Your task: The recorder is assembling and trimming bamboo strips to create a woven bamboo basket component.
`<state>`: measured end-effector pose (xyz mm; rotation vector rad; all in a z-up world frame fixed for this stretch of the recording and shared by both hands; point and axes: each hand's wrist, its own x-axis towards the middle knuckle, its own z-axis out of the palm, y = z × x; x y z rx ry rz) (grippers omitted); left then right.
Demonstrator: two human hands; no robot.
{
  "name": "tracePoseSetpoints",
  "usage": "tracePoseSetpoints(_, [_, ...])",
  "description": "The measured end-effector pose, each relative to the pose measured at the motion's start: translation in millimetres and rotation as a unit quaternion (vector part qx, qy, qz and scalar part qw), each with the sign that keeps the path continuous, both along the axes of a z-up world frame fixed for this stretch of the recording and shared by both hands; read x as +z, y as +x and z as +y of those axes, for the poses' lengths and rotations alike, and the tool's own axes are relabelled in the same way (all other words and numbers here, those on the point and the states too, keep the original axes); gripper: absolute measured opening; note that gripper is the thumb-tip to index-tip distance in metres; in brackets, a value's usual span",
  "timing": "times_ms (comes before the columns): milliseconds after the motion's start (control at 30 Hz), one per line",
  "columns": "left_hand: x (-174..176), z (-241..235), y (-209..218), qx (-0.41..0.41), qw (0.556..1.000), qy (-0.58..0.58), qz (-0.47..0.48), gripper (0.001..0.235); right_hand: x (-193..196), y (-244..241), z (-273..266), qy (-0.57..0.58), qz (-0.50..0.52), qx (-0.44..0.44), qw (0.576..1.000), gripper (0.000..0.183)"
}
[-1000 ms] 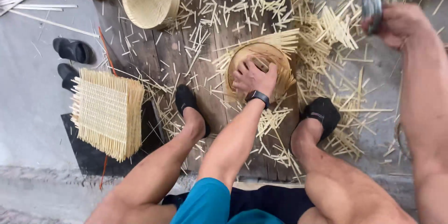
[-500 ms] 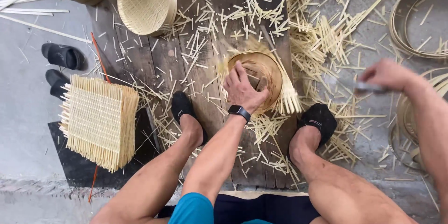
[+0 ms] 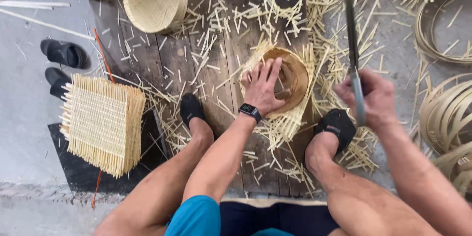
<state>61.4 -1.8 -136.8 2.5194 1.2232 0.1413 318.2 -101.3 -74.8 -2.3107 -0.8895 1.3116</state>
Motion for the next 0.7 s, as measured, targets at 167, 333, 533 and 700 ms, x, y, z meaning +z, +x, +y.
tracePoseSetpoints(167, [-12.7,-5.7,-5.6,0.066,0.997,-0.012,-0.039,0.135,-35.4,-48.1,-2.7,0.134,0.313,-0.044,0.939,0.039])
tracePoseSetpoints(333, [-13.1,-21.8,7.8,0.144,0.988,-0.050,-0.017,0.133,-40.6,-30.2,-30.0,-0.054,0.074,0.040,0.995,0.047])
tracePoseSetpoints(533, [-8.0,-32.2,48.6,0.310,0.946,-0.074,-0.050,0.133,-63.3,8.5,-40.6,0.043,-0.219,0.197,0.955,0.066])
tracePoseSetpoints(700, [-11.8,-34.3,48.3,0.300,0.950,-0.083,-0.032,0.126,-83.7,11.1,-3.6,0.033,-0.332,0.276,0.901,0.071])
